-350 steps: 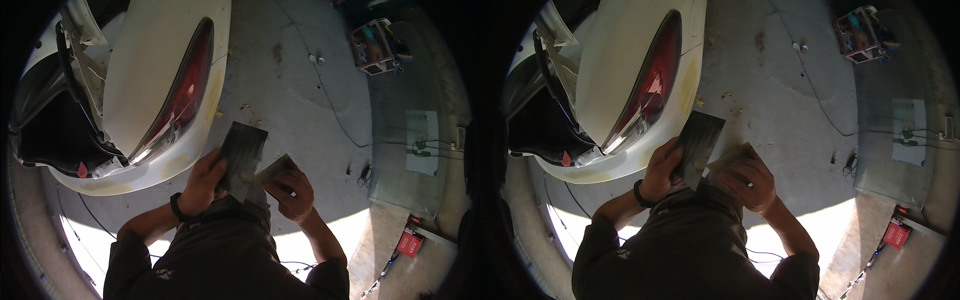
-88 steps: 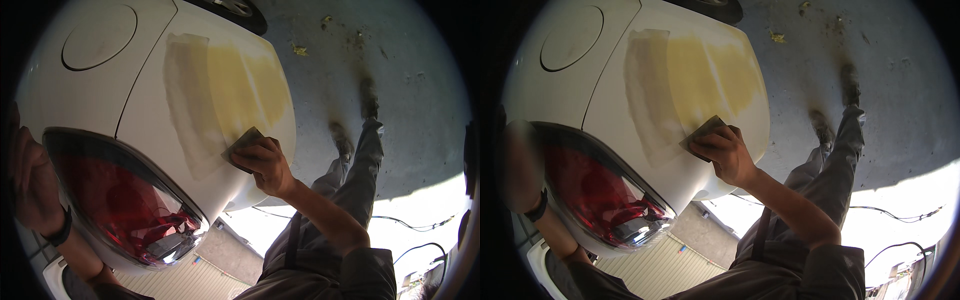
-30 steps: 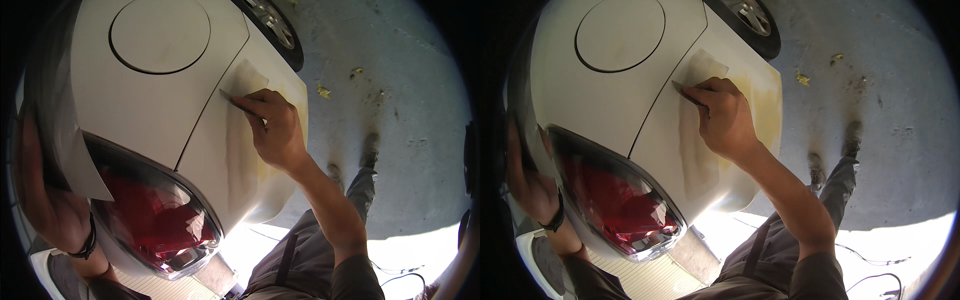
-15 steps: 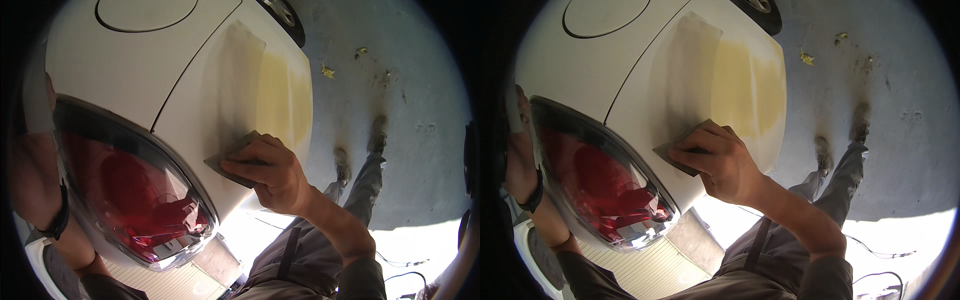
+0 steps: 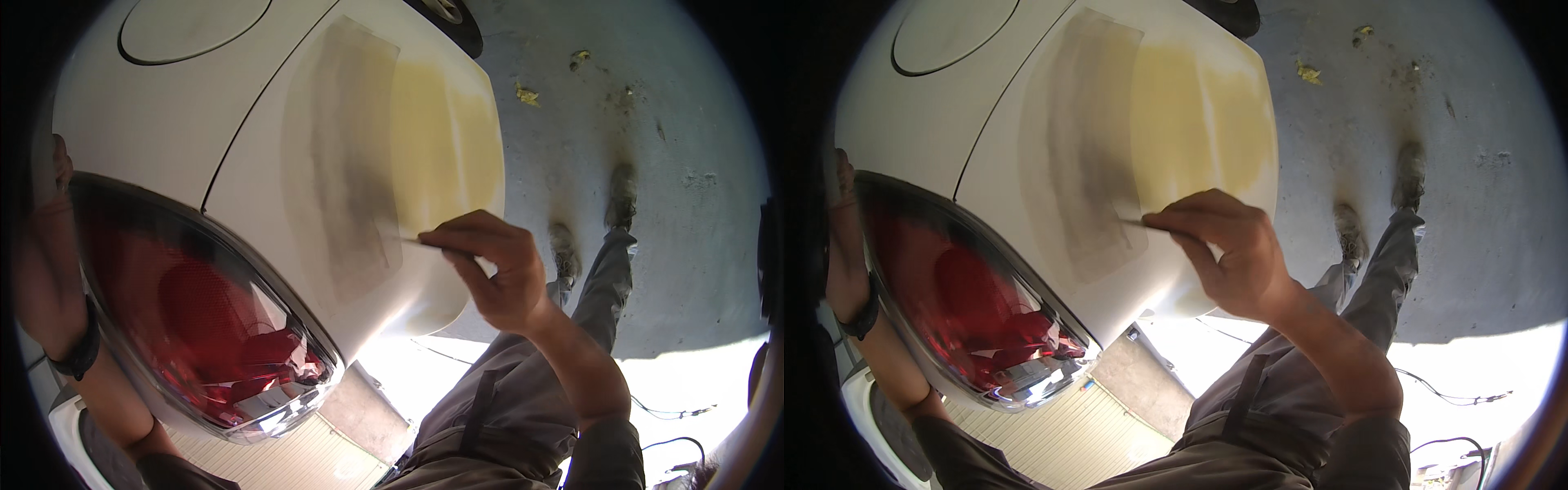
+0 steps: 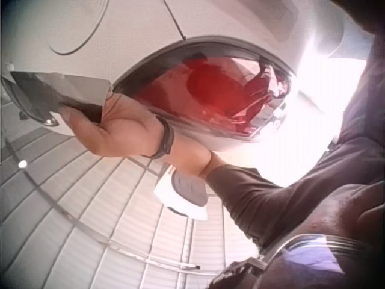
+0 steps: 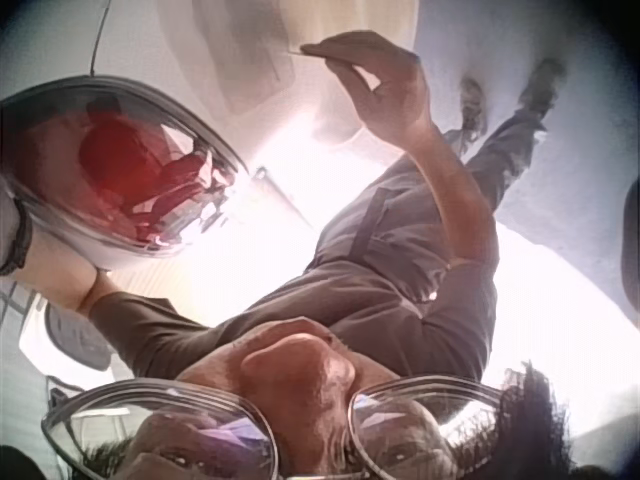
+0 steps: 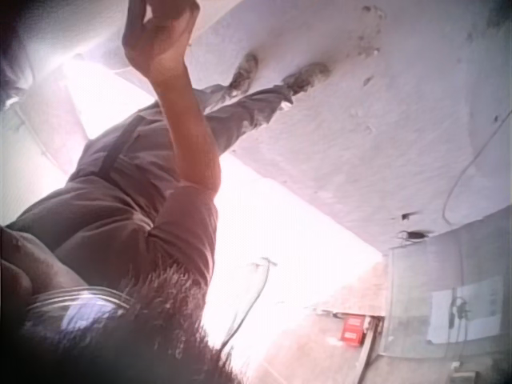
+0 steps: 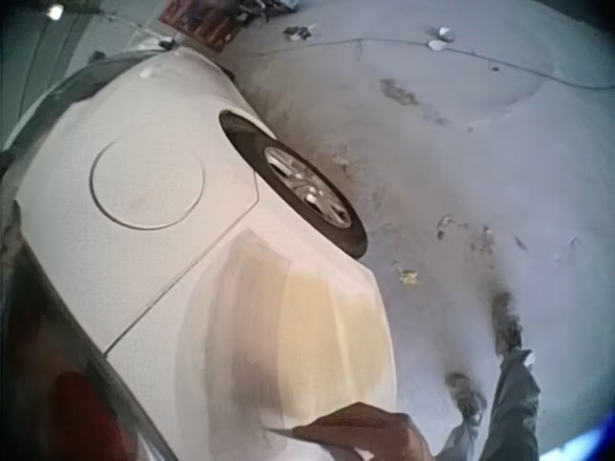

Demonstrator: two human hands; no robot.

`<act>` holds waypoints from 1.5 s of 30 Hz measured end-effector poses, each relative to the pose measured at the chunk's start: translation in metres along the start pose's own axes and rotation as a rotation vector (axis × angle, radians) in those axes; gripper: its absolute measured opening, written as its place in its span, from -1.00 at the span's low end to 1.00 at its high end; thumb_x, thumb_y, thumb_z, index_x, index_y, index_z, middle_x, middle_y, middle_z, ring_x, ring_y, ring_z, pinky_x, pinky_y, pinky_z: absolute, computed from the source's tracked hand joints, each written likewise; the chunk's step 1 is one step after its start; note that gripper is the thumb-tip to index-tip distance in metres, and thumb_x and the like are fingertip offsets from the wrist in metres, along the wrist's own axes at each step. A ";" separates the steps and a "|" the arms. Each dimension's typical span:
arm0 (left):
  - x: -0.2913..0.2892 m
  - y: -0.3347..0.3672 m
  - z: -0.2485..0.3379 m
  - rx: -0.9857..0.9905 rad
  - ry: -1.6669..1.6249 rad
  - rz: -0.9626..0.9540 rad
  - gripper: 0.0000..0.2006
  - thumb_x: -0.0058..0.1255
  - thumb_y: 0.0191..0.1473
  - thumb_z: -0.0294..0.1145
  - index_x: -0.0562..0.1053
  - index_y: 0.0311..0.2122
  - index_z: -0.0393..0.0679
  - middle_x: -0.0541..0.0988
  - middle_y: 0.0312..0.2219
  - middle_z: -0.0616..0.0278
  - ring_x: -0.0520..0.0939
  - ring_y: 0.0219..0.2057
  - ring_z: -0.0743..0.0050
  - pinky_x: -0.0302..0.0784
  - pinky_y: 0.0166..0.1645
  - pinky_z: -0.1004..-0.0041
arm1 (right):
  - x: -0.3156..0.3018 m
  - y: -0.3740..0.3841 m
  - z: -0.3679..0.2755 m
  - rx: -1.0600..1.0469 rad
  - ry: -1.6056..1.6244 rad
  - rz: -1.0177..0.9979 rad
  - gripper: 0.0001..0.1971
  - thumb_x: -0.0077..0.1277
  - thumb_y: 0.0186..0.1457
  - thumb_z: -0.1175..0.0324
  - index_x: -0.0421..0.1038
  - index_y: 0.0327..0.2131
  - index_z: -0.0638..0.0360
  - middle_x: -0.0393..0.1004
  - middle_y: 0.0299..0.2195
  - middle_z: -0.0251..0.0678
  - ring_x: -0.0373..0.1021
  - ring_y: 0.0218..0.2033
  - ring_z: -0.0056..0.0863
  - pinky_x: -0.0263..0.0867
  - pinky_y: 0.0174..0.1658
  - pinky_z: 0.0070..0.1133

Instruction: The person sands the front bumper and rear bumper of a white car using a sanding block and sandpaper. They briefly enter the car, start the engine, and exit before continuing to sand the rear bumper.

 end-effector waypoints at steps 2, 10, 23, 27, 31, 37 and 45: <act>-0.016 -0.009 -0.002 -0.001 0.133 0.050 -0.61 -0.10 0.33 -0.34 0.36 0.17 -0.32 0.53 -0.02 -0.03 0.59 -0.11 0.28 0.50 -0.09 0.43 | -0.035 0.027 0.031 0.352 0.445 0.361 -0.76 -0.02 0.27 0.50 0.54 -0.04 0.29 0.66 -0.31 -0.29 0.54 -0.32 -0.64 0.46 -0.23 -0.57; -0.052 -0.035 0.008 0.213 1.507 0.018 -0.53 0.00 0.32 -0.32 0.32 0.29 -0.16 0.52 0.10 0.01 0.60 0.04 0.26 0.58 0.08 0.33 | -0.019 0.154 0.053 0.060 -0.286 0.349 -0.76 0.01 0.17 0.54 0.62 -0.14 0.17 0.62 -0.28 -0.11 0.55 -0.30 -0.13 0.46 -0.21 -0.39; -0.039 -0.035 0.020 0.387 1.698 -0.279 -0.58 -0.26 0.42 -0.06 0.51 0.17 0.02 0.43 0.21 -0.02 0.50 0.20 0.01 0.52 0.19 0.17 | 0.012 0.173 0.034 0.029 -0.255 0.282 -0.69 0.08 0.03 0.64 0.66 -0.18 0.09 0.56 -0.28 -0.23 0.52 -0.29 -0.23 0.48 -0.23 -0.40; -0.031 -0.027 0.022 0.354 1.523 -0.254 -0.62 -0.14 0.39 -0.13 0.52 0.15 -0.04 0.44 0.20 -0.03 0.51 0.19 0.00 0.53 0.19 0.19 | 0.017 0.153 0.019 0.008 -0.211 0.186 -0.63 0.08 -0.07 0.70 0.66 -0.19 0.10 0.55 -0.28 -0.21 0.51 -0.27 -0.21 0.48 -0.23 -0.39; -0.031 -0.025 0.020 0.555 1.741 -0.271 -0.52 0.07 0.29 -0.25 0.36 0.25 -0.18 0.51 0.13 -0.06 0.59 0.10 0.00 0.57 0.15 0.22 | 0.020 0.125 0.011 -0.043 -0.198 0.084 -0.58 0.09 -0.04 0.77 0.64 -0.12 0.09 0.54 -0.27 -0.23 0.54 -0.29 -0.28 0.50 -0.22 -0.47; -0.042 -0.030 0.012 0.380 1.740 -0.234 -0.50 0.02 0.32 -0.20 0.33 0.29 -0.13 0.53 0.12 0.02 0.61 0.08 0.08 0.59 0.13 0.29 | 0.028 0.080 0.004 -0.075 -0.154 -0.001 -0.53 0.11 -0.14 0.77 0.64 -0.13 0.10 0.54 -0.25 -0.25 0.53 -0.24 -0.29 0.50 -0.20 -0.46; -0.022 -0.018 0.003 -0.007 0.403 -0.007 -0.57 -0.08 0.33 -0.27 0.34 0.21 -0.26 0.52 -0.07 0.04 0.56 -0.13 0.21 0.49 -0.11 0.43 | 0.045 0.015 -0.002 -0.099 -0.087 0.010 -0.49 0.12 -0.25 0.77 0.66 -0.15 0.09 0.55 -0.26 -0.24 0.52 -0.26 -0.27 0.49 -0.24 -0.44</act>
Point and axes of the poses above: each hand's wrist, its own y-axis towards the middle knuckle, its own x-axis out of the palm, z = x × y, the point moved 3 cm from there along y, towards the middle knuckle
